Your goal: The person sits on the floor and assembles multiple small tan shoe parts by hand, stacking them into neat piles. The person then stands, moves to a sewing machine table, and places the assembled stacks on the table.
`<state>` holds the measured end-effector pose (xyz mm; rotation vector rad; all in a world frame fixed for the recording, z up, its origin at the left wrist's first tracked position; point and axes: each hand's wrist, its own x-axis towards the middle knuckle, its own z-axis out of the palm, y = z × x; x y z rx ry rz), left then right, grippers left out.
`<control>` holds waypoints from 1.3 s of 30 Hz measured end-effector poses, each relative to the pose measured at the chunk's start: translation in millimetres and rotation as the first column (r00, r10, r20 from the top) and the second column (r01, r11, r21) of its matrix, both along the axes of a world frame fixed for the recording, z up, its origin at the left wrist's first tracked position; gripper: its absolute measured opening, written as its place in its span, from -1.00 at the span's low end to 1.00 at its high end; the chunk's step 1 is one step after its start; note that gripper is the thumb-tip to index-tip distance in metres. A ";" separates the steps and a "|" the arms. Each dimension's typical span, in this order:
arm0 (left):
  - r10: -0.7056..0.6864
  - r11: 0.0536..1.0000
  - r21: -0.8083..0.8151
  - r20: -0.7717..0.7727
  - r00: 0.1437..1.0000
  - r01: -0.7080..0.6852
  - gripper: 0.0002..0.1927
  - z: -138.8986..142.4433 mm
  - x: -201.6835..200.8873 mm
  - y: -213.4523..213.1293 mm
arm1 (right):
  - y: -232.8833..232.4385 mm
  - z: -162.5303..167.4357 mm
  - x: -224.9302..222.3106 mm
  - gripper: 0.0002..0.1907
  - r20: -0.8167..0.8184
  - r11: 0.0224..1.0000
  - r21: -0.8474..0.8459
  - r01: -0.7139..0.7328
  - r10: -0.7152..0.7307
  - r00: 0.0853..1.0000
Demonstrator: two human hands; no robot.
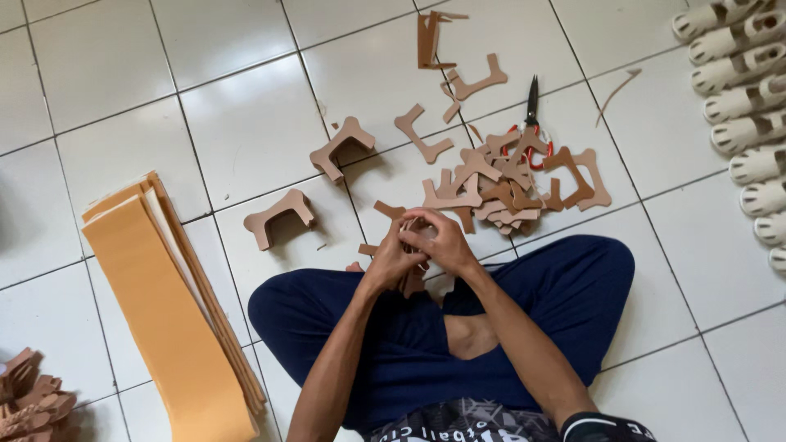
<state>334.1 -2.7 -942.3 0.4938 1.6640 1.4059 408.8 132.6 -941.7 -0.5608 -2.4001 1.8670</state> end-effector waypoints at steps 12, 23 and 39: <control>-0.124 0.983 0.143 0.058 0.991 0.115 0.17 -13.4 -26.8 -8.3 | -6.4 -4.8 -20.6 -0.60 -0.277 0.999 -0.019 -0.041 0.034 0.960; -0.417 0.846 -0.531 -0.717 0.558 -0.052 -0.57 17.5 -105.6 -72.3 | -43.6 28.0 -74.9 -0.66 -0.053 0.995 -0.075 -0.064 0.060 0.997; -0.573 0.555 -0.813 -0.526 0.628 -0.176 -0.69 40.2 -239.2 -162.0 | -177.6 83.8 -256.8 -0.50 0.086 0.683 0.629 -0.371 0.414 0.906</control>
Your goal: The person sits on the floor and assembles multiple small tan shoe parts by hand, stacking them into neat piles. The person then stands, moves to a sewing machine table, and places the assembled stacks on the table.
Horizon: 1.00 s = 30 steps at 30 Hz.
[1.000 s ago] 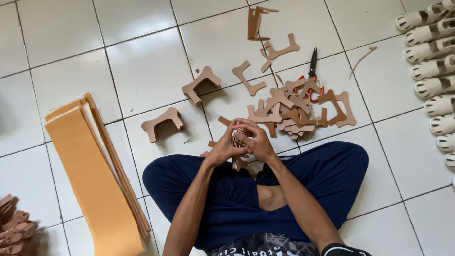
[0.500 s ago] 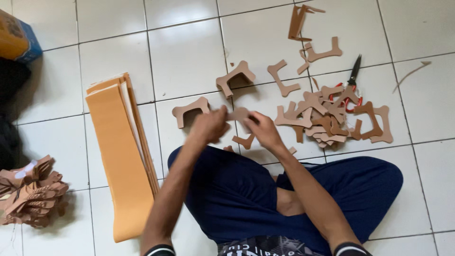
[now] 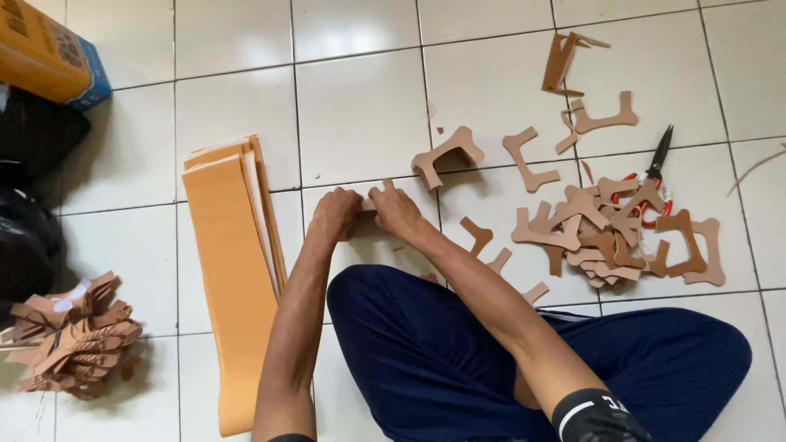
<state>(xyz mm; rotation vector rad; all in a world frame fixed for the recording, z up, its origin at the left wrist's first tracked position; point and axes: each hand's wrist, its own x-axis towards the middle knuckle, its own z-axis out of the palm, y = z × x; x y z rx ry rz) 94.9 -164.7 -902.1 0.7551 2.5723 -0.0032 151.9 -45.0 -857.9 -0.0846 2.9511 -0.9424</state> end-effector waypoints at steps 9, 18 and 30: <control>0.022 0.998 -0.045 -0.208 0.978 -0.032 -0.88 -33.9 -2.8 17.8 | -4.6 -22.1 -22.9 -0.87 -0.020 0.996 0.084 0.004 -0.002 1.000; 0.086 0.996 -0.005 0.077 0.993 -0.085 -0.42 -6.3 17.6 15.1 | 63.4 -70.5 93.3 -0.41 -0.163 0.917 -0.373 0.140 -0.213 0.963; 0.118 0.928 0.346 0.083 0.989 -0.140 -0.53 -85.5 185.7 175.7 | 237.6 -139.4 239.4 -0.59 -0.324 0.890 0.141 0.434 -0.372 0.870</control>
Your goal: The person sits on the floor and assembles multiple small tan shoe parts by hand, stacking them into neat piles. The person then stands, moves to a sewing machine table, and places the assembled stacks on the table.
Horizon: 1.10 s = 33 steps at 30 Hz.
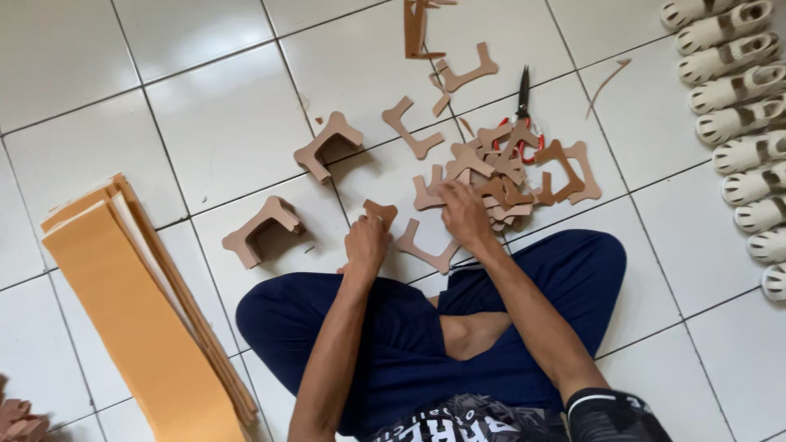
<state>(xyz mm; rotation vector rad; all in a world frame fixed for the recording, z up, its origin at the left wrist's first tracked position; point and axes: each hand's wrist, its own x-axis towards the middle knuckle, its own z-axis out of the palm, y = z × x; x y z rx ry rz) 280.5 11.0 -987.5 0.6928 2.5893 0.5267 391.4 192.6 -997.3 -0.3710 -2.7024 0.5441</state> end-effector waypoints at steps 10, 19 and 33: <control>0.248 0.754 0.566 0.224 0.942 -0.333 -0.75 21.8 17.0 -11.7 | -0.2 37.8 11.2 -0.74 -0.109 0.970 -0.221 0.101 -0.127 0.986; 0.097 0.973 0.198 0.119 0.988 -0.120 -0.53 8.2 41.8 9.0 | -11.2 48.5 -30.8 -0.38 0.164 0.920 -0.168 0.354 -0.328 0.930; 0.312 0.791 0.379 0.427 0.849 -0.481 -0.68 34.8 14.4 -3.5 | -69.8 32.8 30.0 -0.46 0.170 0.976 -0.210 -0.048 0.085 0.982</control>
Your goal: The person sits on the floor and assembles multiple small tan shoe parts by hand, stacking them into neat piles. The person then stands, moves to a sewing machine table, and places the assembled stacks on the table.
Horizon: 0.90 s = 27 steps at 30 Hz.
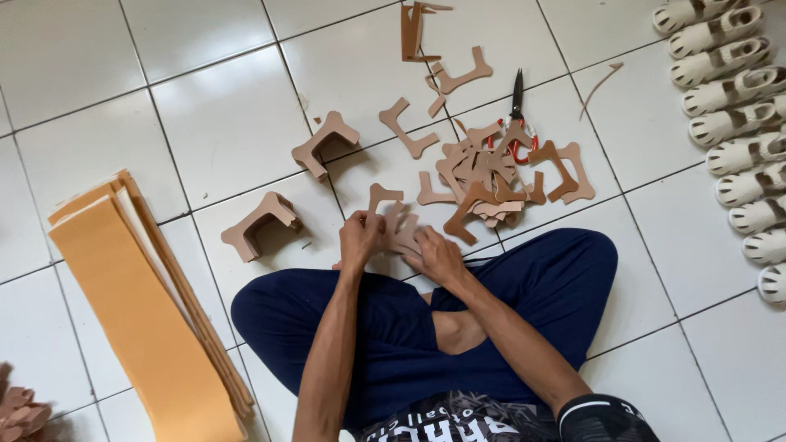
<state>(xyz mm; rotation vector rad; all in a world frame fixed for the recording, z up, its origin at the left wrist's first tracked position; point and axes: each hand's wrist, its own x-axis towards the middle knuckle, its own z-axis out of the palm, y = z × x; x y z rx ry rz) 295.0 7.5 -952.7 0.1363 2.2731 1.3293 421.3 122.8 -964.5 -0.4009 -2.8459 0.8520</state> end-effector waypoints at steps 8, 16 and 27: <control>0.009 0.943 0.321 0.248 0.969 -0.091 -0.77 -23.3 5.4 -1.7 | 20.3 -5.2 11.7 -0.60 -0.038 0.977 0.001 0.213 -0.213 0.976; 0.023 0.899 0.413 0.285 0.958 -0.144 -0.78 -17.0 4.6 -3.2 | 43.6 17.0 9.7 -0.48 -0.151 0.890 0.044 0.453 -0.443 0.884; 0.097 0.881 0.428 0.256 0.962 -0.202 -0.66 -33.8 -0.6 -0.2 | -2.5 -19.7 -17.0 -0.58 -0.081 0.990 0.125 0.064 -0.055 0.995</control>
